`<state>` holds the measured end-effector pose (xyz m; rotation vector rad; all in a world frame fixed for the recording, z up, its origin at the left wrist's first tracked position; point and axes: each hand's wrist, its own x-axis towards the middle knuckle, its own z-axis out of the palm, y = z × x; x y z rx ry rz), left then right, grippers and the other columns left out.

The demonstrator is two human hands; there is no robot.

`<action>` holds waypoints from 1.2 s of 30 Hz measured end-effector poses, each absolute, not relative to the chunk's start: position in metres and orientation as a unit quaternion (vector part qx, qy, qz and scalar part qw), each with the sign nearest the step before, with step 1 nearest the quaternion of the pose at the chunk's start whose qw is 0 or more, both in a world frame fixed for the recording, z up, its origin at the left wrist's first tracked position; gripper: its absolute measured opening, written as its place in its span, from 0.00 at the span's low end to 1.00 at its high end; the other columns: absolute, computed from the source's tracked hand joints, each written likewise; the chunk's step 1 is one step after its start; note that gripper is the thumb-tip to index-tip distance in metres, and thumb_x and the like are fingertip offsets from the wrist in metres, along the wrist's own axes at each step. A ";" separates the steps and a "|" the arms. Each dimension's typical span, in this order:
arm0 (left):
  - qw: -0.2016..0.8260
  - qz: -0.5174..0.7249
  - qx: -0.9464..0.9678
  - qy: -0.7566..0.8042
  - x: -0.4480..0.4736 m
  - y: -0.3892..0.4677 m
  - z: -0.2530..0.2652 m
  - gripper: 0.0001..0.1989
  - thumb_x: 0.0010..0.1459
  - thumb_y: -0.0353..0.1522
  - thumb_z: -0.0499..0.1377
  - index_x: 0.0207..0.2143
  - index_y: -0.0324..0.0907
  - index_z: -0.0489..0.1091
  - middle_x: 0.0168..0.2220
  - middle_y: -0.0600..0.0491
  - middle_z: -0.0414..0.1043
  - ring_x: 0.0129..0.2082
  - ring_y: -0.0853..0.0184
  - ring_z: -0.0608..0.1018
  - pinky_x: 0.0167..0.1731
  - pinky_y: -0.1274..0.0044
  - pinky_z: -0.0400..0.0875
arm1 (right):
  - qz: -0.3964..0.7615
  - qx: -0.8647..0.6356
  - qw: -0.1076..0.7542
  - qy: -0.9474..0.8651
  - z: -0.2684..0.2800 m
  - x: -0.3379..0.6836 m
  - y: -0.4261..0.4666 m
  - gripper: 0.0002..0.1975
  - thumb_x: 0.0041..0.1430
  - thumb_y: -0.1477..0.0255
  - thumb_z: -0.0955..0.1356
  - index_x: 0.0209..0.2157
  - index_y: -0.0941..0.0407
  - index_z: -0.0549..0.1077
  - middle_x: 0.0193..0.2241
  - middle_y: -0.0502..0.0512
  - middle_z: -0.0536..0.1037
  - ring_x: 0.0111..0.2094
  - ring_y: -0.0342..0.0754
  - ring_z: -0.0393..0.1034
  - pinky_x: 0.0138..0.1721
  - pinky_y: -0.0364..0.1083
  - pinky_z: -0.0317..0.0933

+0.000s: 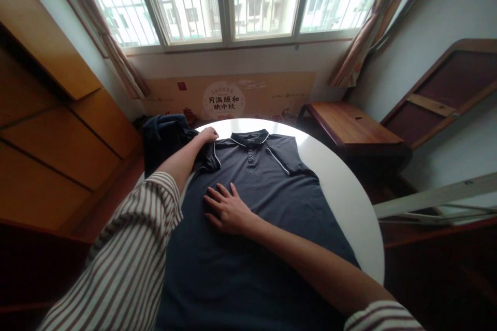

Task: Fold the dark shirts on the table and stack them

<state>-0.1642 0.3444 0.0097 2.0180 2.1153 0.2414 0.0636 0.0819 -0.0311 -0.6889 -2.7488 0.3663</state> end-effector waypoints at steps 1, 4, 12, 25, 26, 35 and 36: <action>0.110 0.079 0.686 0.715 -0.164 0.344 0.011 0.10 0.50 0.30 0.65 0.36 0.38 0.82 0.36 0.46 0.81 0.40 0.61 0.80 0.40 0.80 0.71 | 0.127 -0.239 0.142 -0.952 -0.031 0.064 0.082 0.29 0.69 0.56 0.58 0.65 0.55 0.60 0.68 0.62 0.57 0.67 0.65 0.48 0.63 0.73 0.40; 0.121 0.073 0.690 0.710 -0.163 0.343 0.012 0.09 0.49 0.30 0.67 0.34 0.37 0.81 0.35 0.47 0.81 0.36 0.63 0.80 0.37 0.81 0.71 | 0.127 -0.239 0.140 -0.952 -0.031 0.064 0.082 0.29 0.68 0.56 0.59 0.65 0.55 0.60 0.68 0.62 0.57 0.67 0.65 0.48 0.63 0.73 0.40; 0.050 0.109 0.629 0.768 -0.159 0.338 0.010 0.14 0.61 0.33 0.59 0.47 0.38 0.77 0.50 0.41 0.76 0.49 0.58 0.78 0.47 0.75 0.70 | 0.130 -0.239 0.152 -0.950 -0.032 0.063 0.081 0.29 0.68 0.56 0.59 0.65 0.55 0.60 0.67 0.63 0.58 0.67 0.65 0.48 0.63 0.73 0.40; -0.029 0.026 0.685 0.727 -0.132 0.278 0.032 0.41 0.49 0.51 0.66 0.58 0.36 0.66 0.61 0.34 0.61 0.62 0.42 0.61 0.57 0.62 0.61 | 0.134 -0.239 0.147 -0.950 -0.032 0.063 0.082 0.29 0.68 0.56 0.59 0.66 0.55 0.60 0.67 0.63 0.58 0.67 0.65 0.48 0.63 0.72 0.41; -0.039 0.021 0.704 0.709 -0.130 0.263 0.030 0.41 0.49 0.52 0.65 0.59 0.38 0.64 0.61 0.36 0.60 0.62 0.43 0.62 0.57 0.62 0.61 | 0.133 -0.239 0.147 -0.951 -0.032 0.063 0.082 0.29 0.68 0.56 0.59 0.66 0.55 0.60 0.67 0.63 0.58 0.67 0.65 0.48 0.63 0.72 0.41; -0.016 -0.040 0.716 0.697 -0.139 0.189 0.019 0.32 0.58 0.57 0.53 0.48 0.39 0.72 0.53 0.36 0.67 0.54 0.47 0.72 0.52 0.66 0.68 | 0.115 -0.243 0.150 -0.951 -0.036 0.060 0.084 0.29 0.68 0.57 0.59 0.65 0.56 0.62 0.67 0.63 0.59 0.67 0.65 0.49 0.63 0.72 0.41; -0.021 -0.025 0.704 0.710 -0.141 0.190 0.022 0.34 0.57 0.58 0.53 0.47 0.37 0.72 0.53 0.35 0.67 0.53 0.47 0.73 0.51 0.67 0.68 | 0.113 -0.245 0.149 -0.951 -0.036 0.060 0.084 0.29 0.68 0.57 0.59 0.65 0.55 0.62 0.67 0.63 0.59 0.67 0.64 0.49 0.63 0.72 0.41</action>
